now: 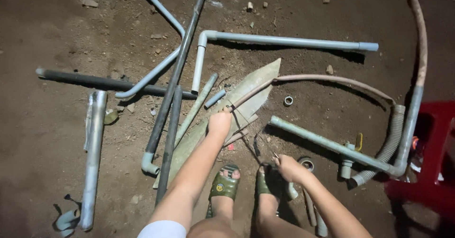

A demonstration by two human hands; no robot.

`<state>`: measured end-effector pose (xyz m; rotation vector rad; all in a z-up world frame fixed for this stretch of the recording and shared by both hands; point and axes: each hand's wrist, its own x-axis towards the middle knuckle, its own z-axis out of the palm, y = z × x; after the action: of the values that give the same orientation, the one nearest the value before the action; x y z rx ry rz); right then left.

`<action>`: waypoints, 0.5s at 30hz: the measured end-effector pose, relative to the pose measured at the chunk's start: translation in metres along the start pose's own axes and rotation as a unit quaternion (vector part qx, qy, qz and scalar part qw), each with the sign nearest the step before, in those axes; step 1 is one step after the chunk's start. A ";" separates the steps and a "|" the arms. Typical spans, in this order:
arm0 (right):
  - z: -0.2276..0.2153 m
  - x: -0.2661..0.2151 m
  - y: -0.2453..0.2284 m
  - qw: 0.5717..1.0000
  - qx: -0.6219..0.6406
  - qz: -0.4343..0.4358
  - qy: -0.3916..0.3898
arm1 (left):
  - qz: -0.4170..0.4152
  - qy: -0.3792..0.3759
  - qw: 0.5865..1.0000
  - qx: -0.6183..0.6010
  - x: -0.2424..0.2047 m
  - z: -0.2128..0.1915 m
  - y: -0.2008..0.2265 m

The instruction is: Sorting through and attempting to connect various PVC and corrugated plumbing pipes on the ground, including using a saw blade.

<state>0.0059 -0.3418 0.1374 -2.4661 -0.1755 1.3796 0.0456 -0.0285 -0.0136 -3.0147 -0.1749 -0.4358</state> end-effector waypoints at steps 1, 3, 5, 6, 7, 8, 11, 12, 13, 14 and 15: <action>0.001 0.018 0.001 1.000 0.000 -0.001 -0.001 | -0.001 0.000 1.000 0.001 0.002 -0.001 -0.002; 0.005 0.052 0.007 0.998 -0.060 -0.002 -0.006 | -0.004 0.003 1.000 -0.001 0.002 -0.002 0.000; 0.009 0.099 -0.013 0.999 -0.044 -0.030 0.001 | -0.004 0.007 1.000 0.003 0.001 -0.005 0.001; 0.009 0.122 -0.023 0.998 -0.028 -0.059 0.009 | -0.004 0.014 1.000 0.007 0.003 -0.007 0.000; 0.010 0.134 -0.029 0.998 -0.028 -0.062 0.011 | -0.004 0.017 1.000 0.009 0.005 -0.006 0.000; 0.011 0.146 -0.035 0.996 -0.040 -0.067 0.031 | -0.004 0.002 1.000 -0.006 0.007 -0.005 0.000; 0.016 0.127 -0.040 0.997 -0.034 -0.057 0.036 | -0.001 -0.032 0.999 -0.028 0.000 -0.008 0.000; 0.013 0.113 -0.040 0.998 -0.023 -0.046 0.027 | -0.004 -0.043 0.998 -0.034 0.001 -0.009 0.001; 0.005 0.078 -0.038 0.998 -0.023 -0.043 0.029 | -0.002 -0.043 0.998 -0.038 0.002 -0.004 0.002; -0.003 0.042 -0.037 1.000 -0.005 -0.025 0.016 | -0.006 -0.044 0.998 -0.038 0.002 0.000 0.002; -0.009 0.007 -0.038 1.000 0.013 -0.009 0.000 | -0.013 -0.048 0.998 -0.037 0.000 0.005 0.001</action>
<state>0.0192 -0.3056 0.1482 -2.4380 -0.1770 1.3648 0.0471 -0.0289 -0.0187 -3.1122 -0.2081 -0.3057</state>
